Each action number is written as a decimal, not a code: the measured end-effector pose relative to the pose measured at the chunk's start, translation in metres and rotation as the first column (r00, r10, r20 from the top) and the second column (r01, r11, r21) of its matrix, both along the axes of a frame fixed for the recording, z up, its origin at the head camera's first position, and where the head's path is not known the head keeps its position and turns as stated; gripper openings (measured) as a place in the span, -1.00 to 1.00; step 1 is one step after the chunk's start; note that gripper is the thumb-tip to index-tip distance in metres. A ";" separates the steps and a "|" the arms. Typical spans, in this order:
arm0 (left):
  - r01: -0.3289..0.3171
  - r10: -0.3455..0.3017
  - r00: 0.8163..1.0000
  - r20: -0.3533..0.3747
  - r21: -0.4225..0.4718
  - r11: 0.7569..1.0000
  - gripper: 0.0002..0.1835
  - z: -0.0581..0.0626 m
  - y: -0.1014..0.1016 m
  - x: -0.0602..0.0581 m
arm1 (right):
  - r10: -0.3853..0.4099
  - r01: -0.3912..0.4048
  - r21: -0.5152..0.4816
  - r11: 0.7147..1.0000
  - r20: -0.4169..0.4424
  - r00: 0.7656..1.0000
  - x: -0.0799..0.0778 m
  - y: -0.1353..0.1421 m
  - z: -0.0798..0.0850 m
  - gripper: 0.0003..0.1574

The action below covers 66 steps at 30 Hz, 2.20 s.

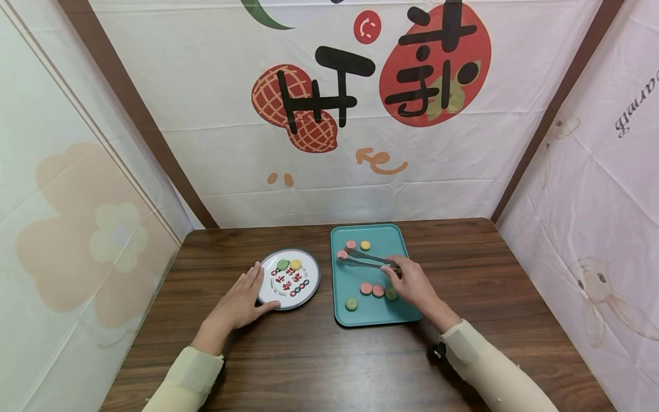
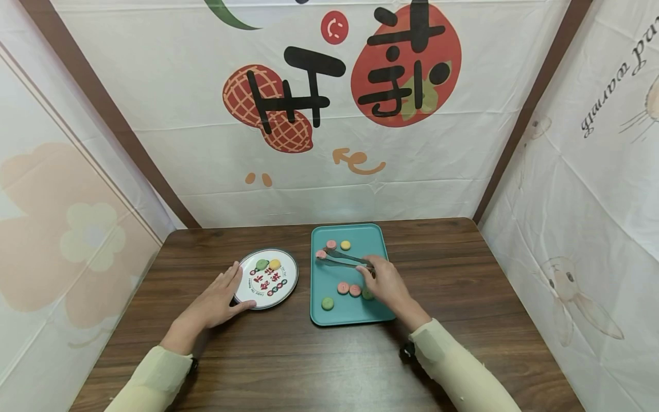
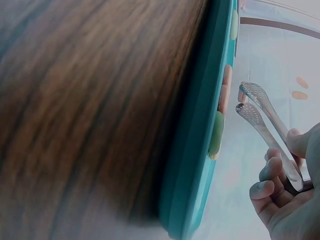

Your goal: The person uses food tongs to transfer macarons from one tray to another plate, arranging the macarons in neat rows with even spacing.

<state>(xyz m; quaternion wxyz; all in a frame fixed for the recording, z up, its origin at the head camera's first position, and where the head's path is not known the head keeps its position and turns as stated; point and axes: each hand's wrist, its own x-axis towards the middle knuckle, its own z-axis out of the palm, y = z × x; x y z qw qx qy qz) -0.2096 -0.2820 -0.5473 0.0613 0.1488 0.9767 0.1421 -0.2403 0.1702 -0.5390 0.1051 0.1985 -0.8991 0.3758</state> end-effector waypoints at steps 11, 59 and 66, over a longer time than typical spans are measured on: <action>0.001 -0.001 1.000 -0.011 0.000 1.000 0.22 -0.002 -0.002 0.000 | 0.023 -0.023 0.003 1.000 -0.025 0.999 0.001 -0.009 0.003 -0.63; -0.006 0.006 1.000 0.005 -0.007 1.000 0.23 -0.001 0.001 0.001 | 0.108 -0.108 0.083 0.991 0.004 0.994 0.000 -0.049 0.012 -0.54; -0.007 0.007 1.000 0.006 -0.010 1.000 0.23 -0.001 0.001 0.000 | 0.131 -0.132 0.091 0.987 0.011 0.991 -0.001 -0.053 0.015 -0.56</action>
